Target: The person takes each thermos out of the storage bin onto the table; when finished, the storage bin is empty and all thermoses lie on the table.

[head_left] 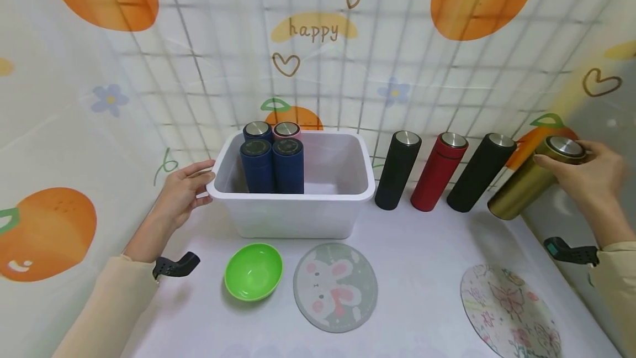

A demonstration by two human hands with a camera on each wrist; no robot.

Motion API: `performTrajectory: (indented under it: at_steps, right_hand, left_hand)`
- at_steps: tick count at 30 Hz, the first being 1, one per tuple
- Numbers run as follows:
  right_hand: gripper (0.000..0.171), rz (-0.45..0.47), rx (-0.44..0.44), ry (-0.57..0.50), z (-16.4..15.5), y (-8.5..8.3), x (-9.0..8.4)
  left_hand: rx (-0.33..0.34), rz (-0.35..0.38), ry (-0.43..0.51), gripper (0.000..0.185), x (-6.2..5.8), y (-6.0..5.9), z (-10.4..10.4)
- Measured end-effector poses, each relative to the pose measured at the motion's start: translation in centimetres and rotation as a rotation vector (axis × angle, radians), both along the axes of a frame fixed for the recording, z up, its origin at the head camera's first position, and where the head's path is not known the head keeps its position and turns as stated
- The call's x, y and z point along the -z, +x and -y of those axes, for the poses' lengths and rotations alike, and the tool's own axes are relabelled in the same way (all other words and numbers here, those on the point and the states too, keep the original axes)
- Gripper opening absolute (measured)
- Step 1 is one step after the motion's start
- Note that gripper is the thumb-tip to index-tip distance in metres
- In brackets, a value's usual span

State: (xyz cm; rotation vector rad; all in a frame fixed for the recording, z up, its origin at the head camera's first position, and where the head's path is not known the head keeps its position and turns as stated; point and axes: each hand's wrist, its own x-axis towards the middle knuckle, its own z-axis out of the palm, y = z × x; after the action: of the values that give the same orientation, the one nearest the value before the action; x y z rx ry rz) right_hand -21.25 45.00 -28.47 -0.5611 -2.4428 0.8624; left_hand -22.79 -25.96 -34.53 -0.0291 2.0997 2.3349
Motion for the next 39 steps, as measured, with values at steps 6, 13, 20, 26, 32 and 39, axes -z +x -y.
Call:
performTrajectory:
  at_steps: [6,13,20,26,32,39]
  right_hand:
    - [0.087,0.035,0.029,-0.018,-0.5,-0.9,0.8]
    - [0.09,0.07,0.019,-0.071,-0.4,-2.2,1.6]
    - [0.085,0.058,0.024,-0.044,-0.7,-3.2,3.0]
    - [0.085,0.057,0.053,-0.071,-1.1,-4.1,3.7]
    - [0.085,0.042,0.037,-0.055,-1.5,-4.8,4.3]
    - [0.087,0.048,0.021,-0.07,-1.9,-5.4,4.6]
  left_hand:
    - [-0.005,0.002,-0.009,0.053,0.1,0.0,-0.1]
    - [-0.012,0.006,-0.021,0.055,0.2,0.2,0.0]
    - [-0.013,0.01,-0.011,0.054,0.4,0.2,0.0]
    - [-0.012,0.0,-0.022,0.055,0.3,0.1,-0.1]
    - [-0.006,-0.001,-0.013,0.055,0.2,0.1,-0.1]
    - [-0.002,0.001,0.002,0.054,0.0,0.1,-0.1]
